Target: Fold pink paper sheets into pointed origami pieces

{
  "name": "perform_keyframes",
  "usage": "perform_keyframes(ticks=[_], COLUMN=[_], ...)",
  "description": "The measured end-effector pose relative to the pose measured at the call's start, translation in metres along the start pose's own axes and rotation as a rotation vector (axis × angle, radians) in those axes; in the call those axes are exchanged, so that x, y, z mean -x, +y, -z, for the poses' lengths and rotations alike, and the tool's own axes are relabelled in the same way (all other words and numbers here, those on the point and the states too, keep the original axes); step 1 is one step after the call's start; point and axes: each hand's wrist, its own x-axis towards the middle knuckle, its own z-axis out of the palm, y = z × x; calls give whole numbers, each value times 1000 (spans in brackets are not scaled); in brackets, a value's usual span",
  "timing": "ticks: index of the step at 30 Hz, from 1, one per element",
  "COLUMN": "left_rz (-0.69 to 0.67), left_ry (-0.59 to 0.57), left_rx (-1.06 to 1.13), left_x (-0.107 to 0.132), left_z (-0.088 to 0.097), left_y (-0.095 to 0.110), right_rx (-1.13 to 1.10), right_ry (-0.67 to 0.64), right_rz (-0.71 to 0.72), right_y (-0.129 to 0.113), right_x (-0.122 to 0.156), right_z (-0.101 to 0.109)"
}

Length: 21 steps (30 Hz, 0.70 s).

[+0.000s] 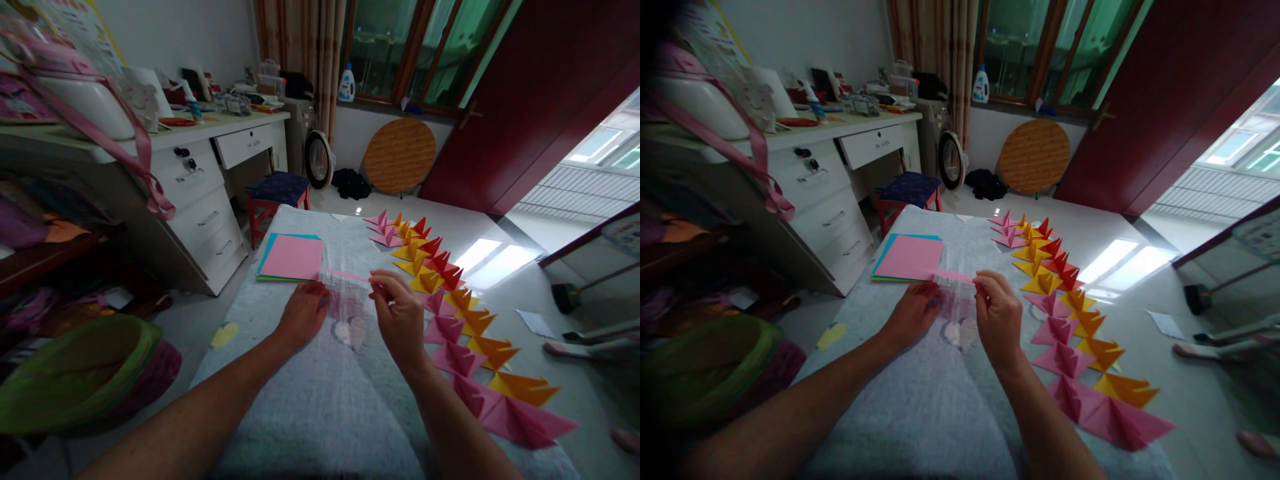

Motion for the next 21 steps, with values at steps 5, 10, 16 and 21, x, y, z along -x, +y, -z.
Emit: perform_keyframes(ticks=[5, 10, 16, 21], left_rz=[-67, -108, -155, -177], left_ry=[-60, -124, -290, -285], left_rx=[-161, -351, -394, -373], left_x=[-5, -25, -50, -59], left_z=[25, 40, 33, 32], left_y=[2, -9, -31, -37], right_rx=[65, 63, 39, 39], right_ry=[30, 43, -13, -41], right_rz=[-12, -57, -87, -149], right_y=[9, 24, 39, 47], right_x=[38, 52, 57, 60], right_z=[13, 10, 8, 7])
